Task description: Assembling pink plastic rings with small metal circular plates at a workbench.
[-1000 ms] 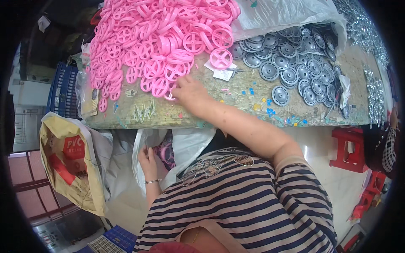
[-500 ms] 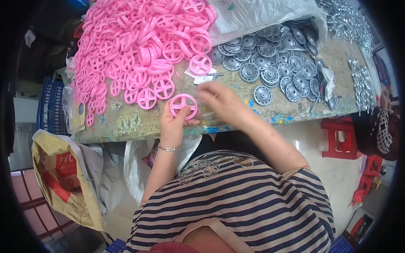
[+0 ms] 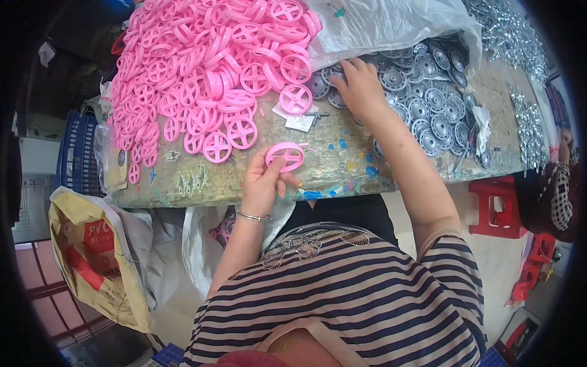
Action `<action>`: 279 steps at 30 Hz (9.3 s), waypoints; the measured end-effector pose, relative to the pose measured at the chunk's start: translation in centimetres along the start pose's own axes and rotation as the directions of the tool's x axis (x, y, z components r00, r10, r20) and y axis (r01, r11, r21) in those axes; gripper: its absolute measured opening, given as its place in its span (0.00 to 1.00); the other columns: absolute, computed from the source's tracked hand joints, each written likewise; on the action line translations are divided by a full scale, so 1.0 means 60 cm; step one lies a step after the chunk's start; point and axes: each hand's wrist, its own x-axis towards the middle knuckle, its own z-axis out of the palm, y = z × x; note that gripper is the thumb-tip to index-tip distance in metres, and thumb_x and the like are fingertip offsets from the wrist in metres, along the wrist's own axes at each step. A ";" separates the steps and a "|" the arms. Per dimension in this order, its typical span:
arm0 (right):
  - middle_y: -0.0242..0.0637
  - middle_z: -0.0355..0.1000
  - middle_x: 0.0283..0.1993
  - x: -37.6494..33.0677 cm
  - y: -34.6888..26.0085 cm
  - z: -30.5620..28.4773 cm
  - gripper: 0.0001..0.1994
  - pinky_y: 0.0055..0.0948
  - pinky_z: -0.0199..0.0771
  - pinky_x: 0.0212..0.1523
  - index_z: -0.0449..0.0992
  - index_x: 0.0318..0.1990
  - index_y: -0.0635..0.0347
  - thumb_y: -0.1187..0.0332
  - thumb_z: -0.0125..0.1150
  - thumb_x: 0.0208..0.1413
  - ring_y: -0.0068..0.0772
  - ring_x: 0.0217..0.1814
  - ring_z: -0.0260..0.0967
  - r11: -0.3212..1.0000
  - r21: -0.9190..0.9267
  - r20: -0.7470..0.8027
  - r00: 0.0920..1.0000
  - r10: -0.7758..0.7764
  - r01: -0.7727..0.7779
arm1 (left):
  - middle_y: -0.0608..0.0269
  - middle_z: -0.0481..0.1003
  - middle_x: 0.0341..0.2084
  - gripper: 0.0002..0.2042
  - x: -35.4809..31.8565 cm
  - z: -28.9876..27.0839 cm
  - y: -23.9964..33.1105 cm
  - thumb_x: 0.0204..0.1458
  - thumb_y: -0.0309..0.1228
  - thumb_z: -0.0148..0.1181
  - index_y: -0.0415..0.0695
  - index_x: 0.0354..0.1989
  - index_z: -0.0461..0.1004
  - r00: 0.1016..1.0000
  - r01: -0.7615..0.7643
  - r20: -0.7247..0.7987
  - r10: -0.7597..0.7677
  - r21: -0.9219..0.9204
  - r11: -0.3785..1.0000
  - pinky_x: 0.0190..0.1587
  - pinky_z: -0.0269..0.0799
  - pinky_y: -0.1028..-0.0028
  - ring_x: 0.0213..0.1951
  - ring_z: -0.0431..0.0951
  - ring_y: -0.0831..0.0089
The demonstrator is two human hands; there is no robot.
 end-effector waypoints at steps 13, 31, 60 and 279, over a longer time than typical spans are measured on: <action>0.49 0.73 0.45 0.020 0.012 -0.011 0.15 0.37 0.68 0.49 0.73 0.48 0.62 0.66 0.56 0.56 0.52 0.48 0.69 0.983 0.159 0.205 0.977 0.054 -0.087 | 0.57 0.65 0.57 0.16 0.012 -0.022 -0.048 0.49 0.16 0.59 0.38 0.48 0.73 0.976 -0.217 -0.002 0.220 -0.150 0.964 0.55 0.69 0.74 0.52 0.70 0.74; 0.50 0.53 0.68 -0.139 -0.220 -0.018 0.34 0.36 0.60 0.63 0.56 0.64 0.65 0.78 0.55 0.46 0.50 0.68 0.54 0.900 0.394 0.318 0.891 -0.323 0.185 | 0.63 0.68 0.53 0.24 -0.002 -0.014 -0.027 0.57 0.17 0.49 0.40 0.63 0.57 0.995 -0.075 0.037 0.096 -0.371 0.925 0.53 0.73 0.72 0.52 0.72 0.74; 0.29 0.70 0.42 -0.096 -0.249 -0.052 0.13 0.21 0.67 0.45 0.70 0.50 0.62 0.65 0.49 0.64 0.17 0.43 0.65 0.310 0.762 0.573 0.815 0.084 -0.568 | 0.55 0.61 0.58 0.31 -0.009 0.000 -0.023 0.59 0.28 0.53 0.47 0.68 0.45 0.965 -0.251 0.002 0.262 -0.277 0.927 0.58 0.67 0.66 0.58 0.66 0.64; 0.33 0.73 0.40 -0.142 -0.202 -0.021 0.15 0.24 0.71 0.44 0.70 0.50 0.64 0.72 0.60 0.55 0.21 0.42 0.70 0.419 0.657 0.666 0.743 0.069 -0.627 | 0.57 0.69 0.49 0.16 -0.026 0.011 -0.039 0.62 0.24 0.45 0.36 0.57 0.61 0.984 -0.173 -0.011 0.177 -0.288 0.942 0.49 0.77 0.69 0.47 0.74 0.71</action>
